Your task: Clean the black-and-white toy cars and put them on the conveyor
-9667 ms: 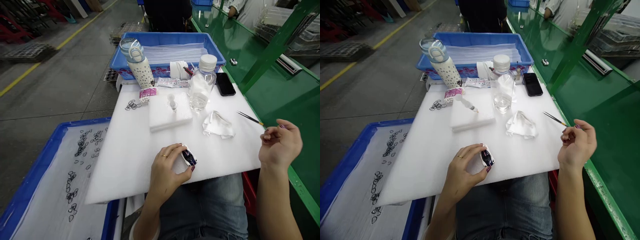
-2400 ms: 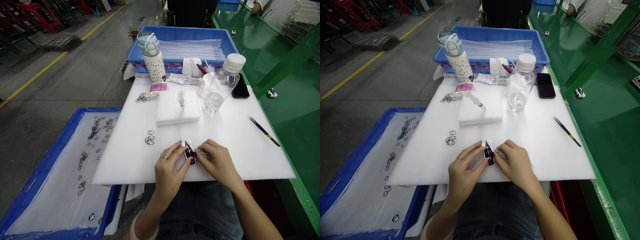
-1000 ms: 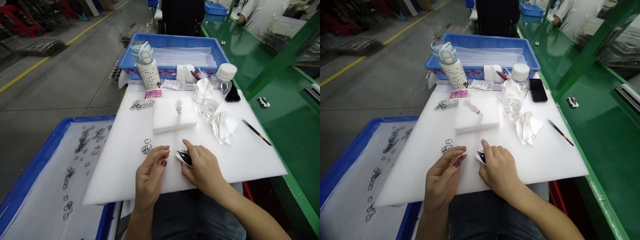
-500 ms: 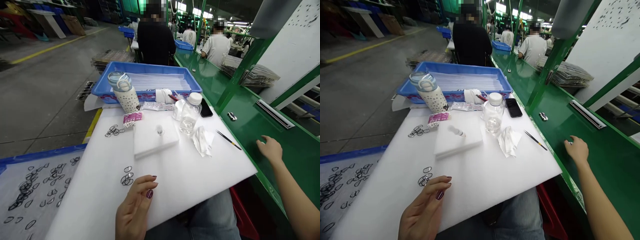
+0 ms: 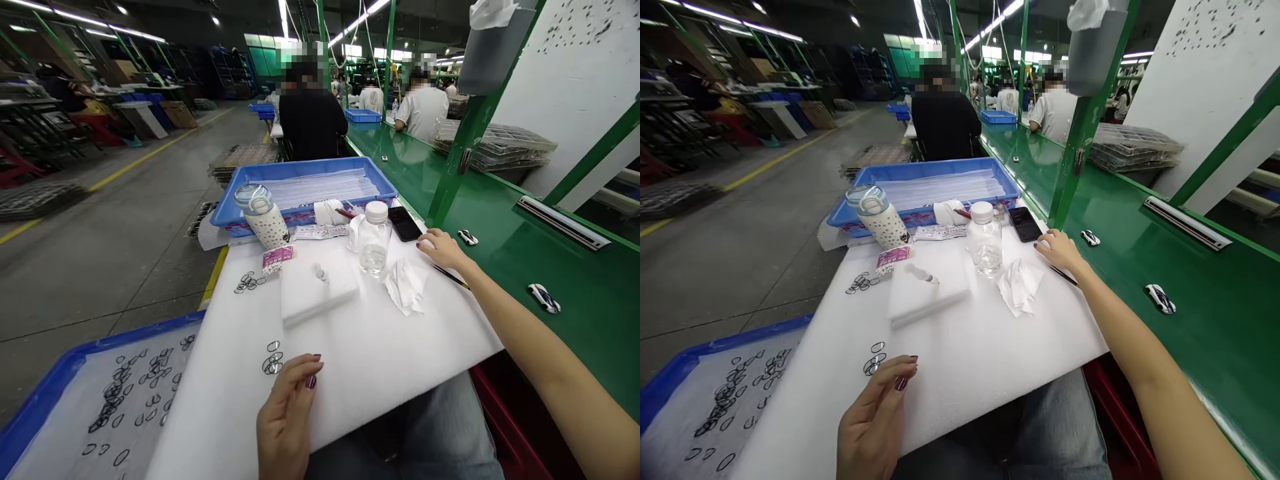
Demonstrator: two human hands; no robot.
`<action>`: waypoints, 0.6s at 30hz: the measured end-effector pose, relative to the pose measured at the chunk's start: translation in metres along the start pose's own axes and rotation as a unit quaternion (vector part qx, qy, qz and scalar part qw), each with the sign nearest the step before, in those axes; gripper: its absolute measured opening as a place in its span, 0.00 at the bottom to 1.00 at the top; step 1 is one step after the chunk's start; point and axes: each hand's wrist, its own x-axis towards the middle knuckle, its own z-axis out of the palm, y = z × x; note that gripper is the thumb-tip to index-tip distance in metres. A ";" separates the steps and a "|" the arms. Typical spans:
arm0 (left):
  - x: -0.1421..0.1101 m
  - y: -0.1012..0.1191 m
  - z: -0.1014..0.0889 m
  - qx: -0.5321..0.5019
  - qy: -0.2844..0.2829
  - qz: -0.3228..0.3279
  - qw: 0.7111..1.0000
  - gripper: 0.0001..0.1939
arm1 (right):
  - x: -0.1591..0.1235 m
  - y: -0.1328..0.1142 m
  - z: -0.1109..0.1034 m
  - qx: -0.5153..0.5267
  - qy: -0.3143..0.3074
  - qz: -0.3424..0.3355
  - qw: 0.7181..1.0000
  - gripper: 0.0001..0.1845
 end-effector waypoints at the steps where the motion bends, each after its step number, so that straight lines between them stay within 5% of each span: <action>1: 0.001 -0.001 0.000 0.004 -0.002 0.000 1.000 0.10 | 0.000 -0.002 0.000 -0.001 0.003 -0.001 1.000 0.26; 18: 0.001 -0.003 -0.004 0.044 -0.006 0.004 0.999 0.12 | 0.036 -0.036 0.007 0.022 0.010 0.062 0.998 0.28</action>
